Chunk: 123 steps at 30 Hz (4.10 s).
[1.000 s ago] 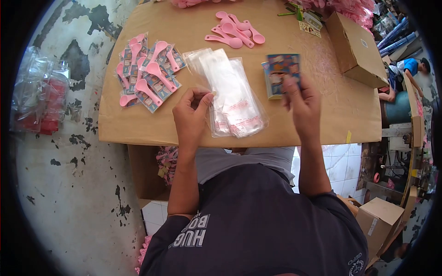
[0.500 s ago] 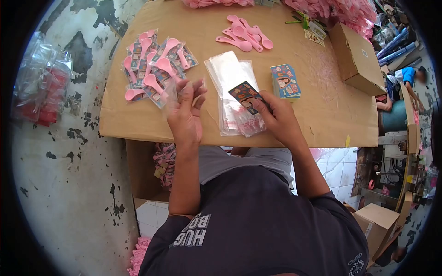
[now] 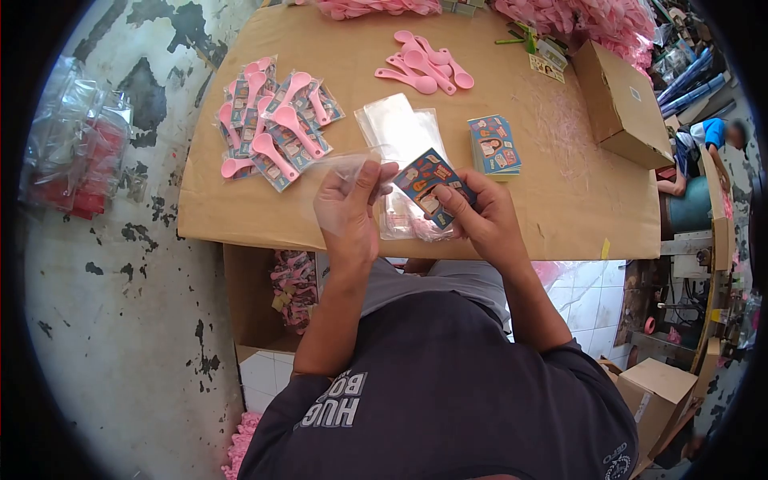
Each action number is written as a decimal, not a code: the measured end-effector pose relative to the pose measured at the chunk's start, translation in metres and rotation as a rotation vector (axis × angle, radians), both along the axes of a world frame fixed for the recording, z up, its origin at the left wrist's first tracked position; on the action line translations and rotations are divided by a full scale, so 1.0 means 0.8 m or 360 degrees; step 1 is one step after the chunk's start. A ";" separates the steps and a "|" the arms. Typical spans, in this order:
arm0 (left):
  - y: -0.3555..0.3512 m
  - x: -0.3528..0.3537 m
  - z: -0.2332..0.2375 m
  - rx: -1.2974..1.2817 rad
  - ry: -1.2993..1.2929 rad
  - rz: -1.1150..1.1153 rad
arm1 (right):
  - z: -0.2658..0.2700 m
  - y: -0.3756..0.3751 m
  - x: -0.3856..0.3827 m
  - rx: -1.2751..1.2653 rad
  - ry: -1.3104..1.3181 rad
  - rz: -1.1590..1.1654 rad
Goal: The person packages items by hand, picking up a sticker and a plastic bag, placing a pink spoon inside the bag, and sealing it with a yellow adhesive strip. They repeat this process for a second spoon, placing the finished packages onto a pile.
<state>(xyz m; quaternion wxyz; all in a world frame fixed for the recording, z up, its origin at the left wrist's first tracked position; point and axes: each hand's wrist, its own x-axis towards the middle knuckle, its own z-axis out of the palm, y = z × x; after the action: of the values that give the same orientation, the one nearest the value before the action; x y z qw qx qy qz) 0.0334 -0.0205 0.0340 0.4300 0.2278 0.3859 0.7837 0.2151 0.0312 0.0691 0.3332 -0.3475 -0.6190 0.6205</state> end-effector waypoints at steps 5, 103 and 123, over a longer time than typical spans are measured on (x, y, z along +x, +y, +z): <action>0.001 0.020 0.014 -0.0088 -0.0172 -0.0062 | -0.008 -0.001 -0.002 -0.0087 0.0227 -0.0125; 0.003 -0.075 -0.001 0.0198 -0.0681 0.0080 | 0.048 0.187 -0.053 0.1238 -0.0925 0.0001; -0.027 -0.058 -0.018 0.0419 -0.0444 0.0014 | -0.032 0.270 -0.038 0.1107 -0.0894 0.0022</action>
<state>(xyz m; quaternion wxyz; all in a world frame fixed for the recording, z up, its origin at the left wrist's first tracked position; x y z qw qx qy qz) -0.0129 -0.0419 0.0195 0.4424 0.1696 0.2177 0.8533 0.1846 0.2469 0.0433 0.2450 -0.3659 -0.8596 0.2593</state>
